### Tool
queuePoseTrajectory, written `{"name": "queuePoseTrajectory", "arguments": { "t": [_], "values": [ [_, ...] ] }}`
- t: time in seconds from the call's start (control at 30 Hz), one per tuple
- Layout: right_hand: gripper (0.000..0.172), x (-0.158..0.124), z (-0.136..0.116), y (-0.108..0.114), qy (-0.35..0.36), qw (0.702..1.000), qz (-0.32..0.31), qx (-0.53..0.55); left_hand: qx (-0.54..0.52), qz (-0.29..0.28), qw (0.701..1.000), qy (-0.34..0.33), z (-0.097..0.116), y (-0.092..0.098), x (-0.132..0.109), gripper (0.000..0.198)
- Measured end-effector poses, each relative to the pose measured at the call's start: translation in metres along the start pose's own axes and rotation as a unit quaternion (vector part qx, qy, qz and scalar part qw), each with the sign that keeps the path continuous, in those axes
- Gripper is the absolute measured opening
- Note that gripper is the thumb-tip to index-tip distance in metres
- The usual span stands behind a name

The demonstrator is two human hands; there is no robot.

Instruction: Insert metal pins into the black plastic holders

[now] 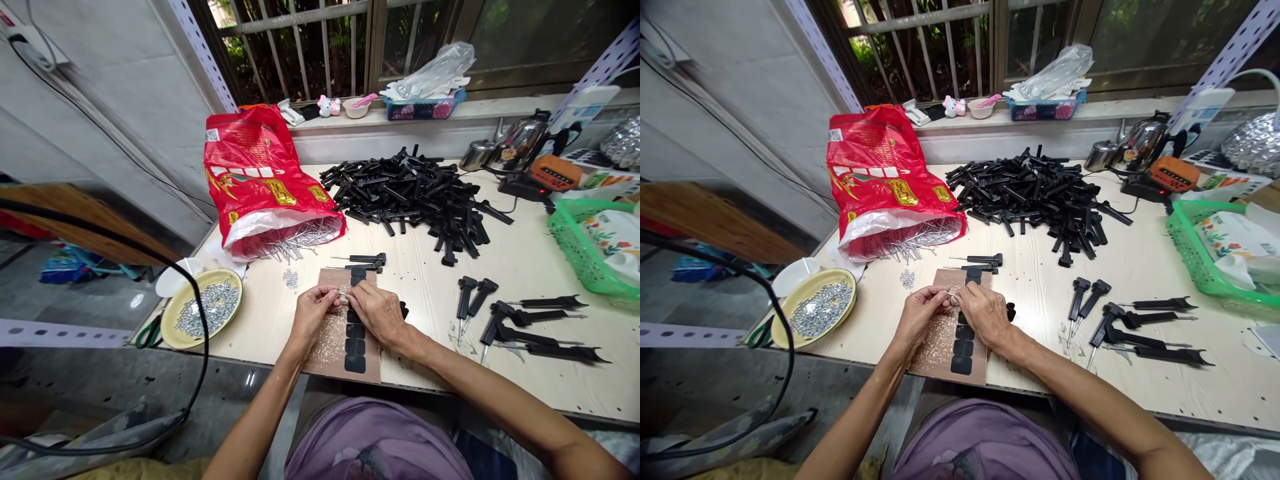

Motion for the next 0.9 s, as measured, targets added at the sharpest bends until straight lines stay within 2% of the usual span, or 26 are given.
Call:
{"name": "queuePoseTrajectory", "arguments": {
  "t": [0.17,0.27,0.4,0.5,0.6,0.77,0.9],
  "values": [
    [0.023,-0.002,0.005,-0.002,-0.056,0.993,-0.039,0.092,0.012,0.009,1.000,-0.008,-0.001,-0.005,0.002,0.029],
    [0.019,-0.004,0.006,0.000,-0.061,0.993,-0.031,0.101,-0.004,0.007,1.000,-0.004,-0.004,-0.008,0.003,0.032],
    [0.024,-0.005,0.007,0.002,-0.067,0.994,-0.031,0.081,-0.007,0.005,1.000,-0.005,-0.006,-0.011,0.003,0.034],
    [0.027,-0.004,0.008,0.002,-0.096,0.984,-0.054,0.141,-0.009,0.006,1.000,-0.011,-0.004,-0.013,0.003,0.032],
    [0.025,-0.004,0.009,0.004,-0.094,0.977,-0.052,0.183,-0.018,0.003,1.000,-0.009,-0.003,-0.012,0.003,0.032],
    [0.021,-0.010,0.010,0.005,-0.044,0.995,-0.007,0.087,-0.039,0.000,0.999,0.014,-0.006,-0.011,0.005,0.033],
    [0.022,-0.012,0.013,0.004,-0.049,0.997,-0.005,0.061,-0.052,-0.002,0.998,0.035,-0.006,-0.015,0.006,0.032]
  ]
}}
Point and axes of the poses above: each hand's wrist, its own x-axis towards the middle knuckle, its own y-axis out of the back of the hand, z = x × y, the point moved 1 cm from there along x, towards the middle knuckle, and after that the axes turned 2 degrees about y, right-handed, at the moved point
